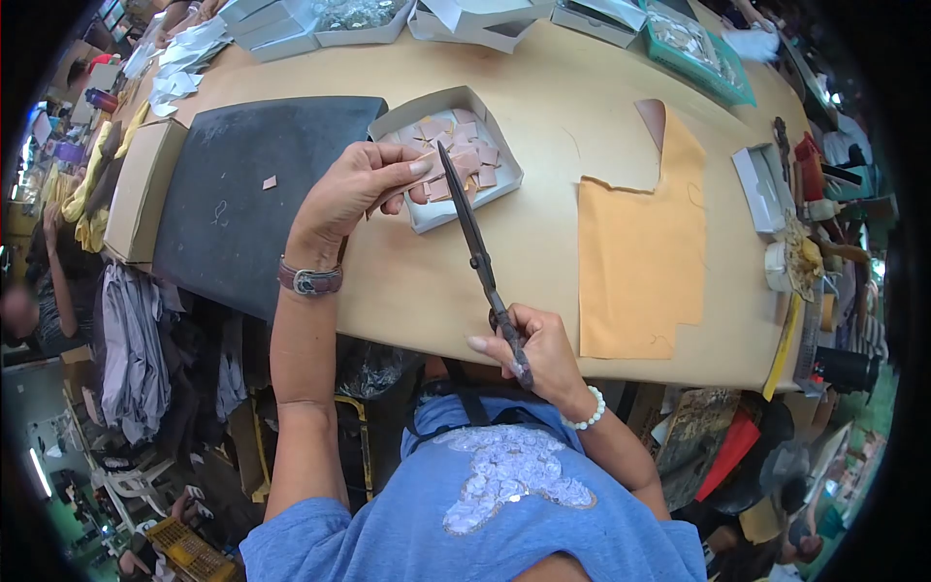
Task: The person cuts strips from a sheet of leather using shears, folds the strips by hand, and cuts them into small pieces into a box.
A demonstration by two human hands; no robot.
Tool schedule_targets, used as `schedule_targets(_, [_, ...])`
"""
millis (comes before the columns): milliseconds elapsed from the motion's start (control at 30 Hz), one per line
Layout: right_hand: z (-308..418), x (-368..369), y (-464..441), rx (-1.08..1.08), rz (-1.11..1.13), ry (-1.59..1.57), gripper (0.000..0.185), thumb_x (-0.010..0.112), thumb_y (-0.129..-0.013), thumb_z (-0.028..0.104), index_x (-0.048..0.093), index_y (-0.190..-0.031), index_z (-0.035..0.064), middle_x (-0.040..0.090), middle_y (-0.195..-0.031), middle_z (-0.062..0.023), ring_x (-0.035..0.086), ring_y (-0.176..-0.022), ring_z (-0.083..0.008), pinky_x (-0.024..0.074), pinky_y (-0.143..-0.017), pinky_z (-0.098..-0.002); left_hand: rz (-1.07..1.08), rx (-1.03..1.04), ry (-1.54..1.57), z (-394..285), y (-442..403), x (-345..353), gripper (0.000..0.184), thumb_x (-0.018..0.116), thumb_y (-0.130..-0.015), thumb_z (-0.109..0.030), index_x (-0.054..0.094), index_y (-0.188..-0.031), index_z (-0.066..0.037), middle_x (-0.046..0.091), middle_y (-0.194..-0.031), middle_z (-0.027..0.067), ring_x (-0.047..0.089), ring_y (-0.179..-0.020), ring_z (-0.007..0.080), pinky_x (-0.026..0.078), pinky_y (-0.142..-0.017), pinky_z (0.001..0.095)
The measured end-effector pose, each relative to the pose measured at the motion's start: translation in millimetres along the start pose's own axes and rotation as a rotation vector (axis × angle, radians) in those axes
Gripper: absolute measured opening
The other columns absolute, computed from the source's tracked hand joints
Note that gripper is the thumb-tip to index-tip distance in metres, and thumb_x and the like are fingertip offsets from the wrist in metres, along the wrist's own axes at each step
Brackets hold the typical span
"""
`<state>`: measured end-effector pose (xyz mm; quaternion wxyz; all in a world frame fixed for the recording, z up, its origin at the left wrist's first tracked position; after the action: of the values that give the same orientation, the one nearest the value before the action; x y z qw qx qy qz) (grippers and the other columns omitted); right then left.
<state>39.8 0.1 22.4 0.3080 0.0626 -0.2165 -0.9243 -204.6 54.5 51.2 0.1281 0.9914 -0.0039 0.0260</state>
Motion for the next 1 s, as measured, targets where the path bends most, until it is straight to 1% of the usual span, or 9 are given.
schedule_targets(100, [-6.6, -3.7, 4.2, -0.123, 0.049, -0.026, 0.04, 0.079, -0.067, 0.024, 0.045, -0.06, 0.0035, 0.041, -0.053, 0.0039, 0.037, -0.05, -0.0038, 0.0296, -0.044, -0.0209, -0.021, 0.043, -0.008, 0.7, -2.1, -0.6, 0.022, 0.059, -0.085, -0.016, 0.06, -0.095, 0.003, 0.06, -0.067, 0.0013, 0.044, -0.046, -0.0019, 0.034, -0.042, 0.0098])
schedule_targets(200, [-5.8, -4.1, 6.2, -0.096, 0.054, -0.045, 0.042, 0.08, -0.065, 0.025, 0.045, -0.06, 0.004, 0.04, -0.054, 0.0039, 0.036, -0.053, -0.0043, 0.0297, -0.045, -0.021, -0.032, 0.051, 0.015, -1.2, -1.1, 0.9, 0.027, 0.06, -0.085, -0.018, 0.056, -0.102, 0.003, 0.061, -0.069, 0.0021, 0.045, -0.048, -0.0019, 0.034, -0.041, 0.0096])
schedule_targets(300, [-5.7, -3.7, 5.6, -0.079, 0.042, -0.017, 0.043, 0.081, -0.065, 0.026, 0.044, -0.059, 0.0048, 0.038, -0.054, 0.0046, 0.034, -0.052, -0.0044, 0.0282, -0.045, -0.0214, -0.004, 0.049, -0.035, -5.9, 0.2, 3.5, 0.033, 0.06, -0.085, -0.019, 0.052, -0.108, 0.004, 0.062, -0.073, 0.0037, 0.047, -0.049, -0.0018, 0.035, -0.041, 0.0093])
schedule_targets(400, [-11.1, -2.0, 3.5, -0.109, 0.054, 0.006, 0.044, 0.081, -0.065, 0.026, 0.043, -0.058, 0.0054, 0.035, -0.054, 0.0053, 0.032, -0.052, -0.0046, 0.0269, -0.044, -0.0222, -0.026, 0.061, -0.052, -2.1, -2.1, 4.3, 0.036, 0.061, -0.085, -0.02, 0.051, -0.11, 0.004, 0.063, -0.076, 0.0054, 0.048, -0.05, -0.0017, 0.035, -0.041, 0.0092])
schedule_targets(500, [-9.2, -0.6, 4.2, -0.077, 0.031, -0.003, 0.044, 0.081, -0.065, 0.026, 0.042, -0.058, 0.0056, 0.034, -0.053, 0.0057, 0.031, -0.052, -0.0048, 0.026, -0.044, -0.0226, -0.035, 0.044, -0.036, -1.8, -1.4, 3.7, 0.035, 0.06, -0.085, -0.019, 0.052, -0.109, 0.004, 0.064, -0.077, 0.0056, 0.049, -0.05, -0.0012, 0.037, -0.043, 0.0097])
schedule_targets(600, [-8.8, -0.5, 4.6, -0.076, 0.012, -0.047, 0.044, 0.081, -0.064, 0.027, 0.042, -0.058, 0.0055, 0.034, -0.053, 0.0057, 0.031, -0.052, -0.0048, 0.0262, -0.044, -0.0224, -0.021, 0.006, -0.01, -6.3, 5.4, 2.6, 0.03, 0.061, -0.084, -0.019, 0.057, -0.103, 0.003, 0.064, -0.075, 0.0054, 0.05, -0.05, -0.0004, 0.038, -0.044, 0.0105])
schedule_targets(700, [-4.1, -3.4, 5.5, -0.077, 0.003, -0.015, 0.045, 0.081, -0.064, 0.027, 0.042, -0.058, 0.0053, 0.034, -0.053, 0.0053, 0.031, -0.052, -0.0048, 0.0265, -0.044, -0.0222, -0.045, -0.031, -0.018, -0.6, 8.7, -6.7, 0.024, 0.062, -0.083, -0.018, 0.061, -0.096, 0.003, 0.064, -0.073, 0.005, 0.05, -0.049, 0.0006, 0.039, -0.045, 0.011])
schedule_targets(800, [-6.1, -4.4, 2.3, -0.144, 0.03, 0.049, 0.046, 0.082, -0.063, 0.027, 0.042, -0.058, 0.0049, 0.035, -0.054, 0.0049, 0.031, -0.052, -0.0049, 0.0272, -0.044, -0.0223, -0.04, -0.036, 0.034, 0.9, 8.4, -6.3, 0.022, 0.062, -0.083, -0.018, 0.062, -0.093, 0.002, 0.064, -0.07, 0.0055, 0.05, -0.047, 0.0014, 0.04, -0.045, 0.0114])
schedule_targets(1000, [4.2, -0.9, -3.8, -0.215, 0.007, 0.101, 0.045, 0.082, -0.061, 0.026, 0.043, -0.059, 0.0041, 0.036, -0.054, 0.0042, 0.032, -0.053, -0.0053, 0.0278, -0.044, -0.023, 0.024, -0.019, 0.06, -1.6, 6.7, -1.9, 0.022, 0.062, -0.082, -0.016, 0.062, -0.093, 0.003, 0.063, -0.069, 0.0064, 0.051, -0.047, 0.0024, 0.041, -0.044, 0.0125])
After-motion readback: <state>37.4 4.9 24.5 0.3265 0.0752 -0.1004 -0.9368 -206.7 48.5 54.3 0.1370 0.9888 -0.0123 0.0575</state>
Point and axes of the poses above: each hand's wrist, its own y-axis away from the middle knuckle, its own x-axis out of the palm, z = x × y, the point moved 2 cm from there along -y, towards the middle knuckle
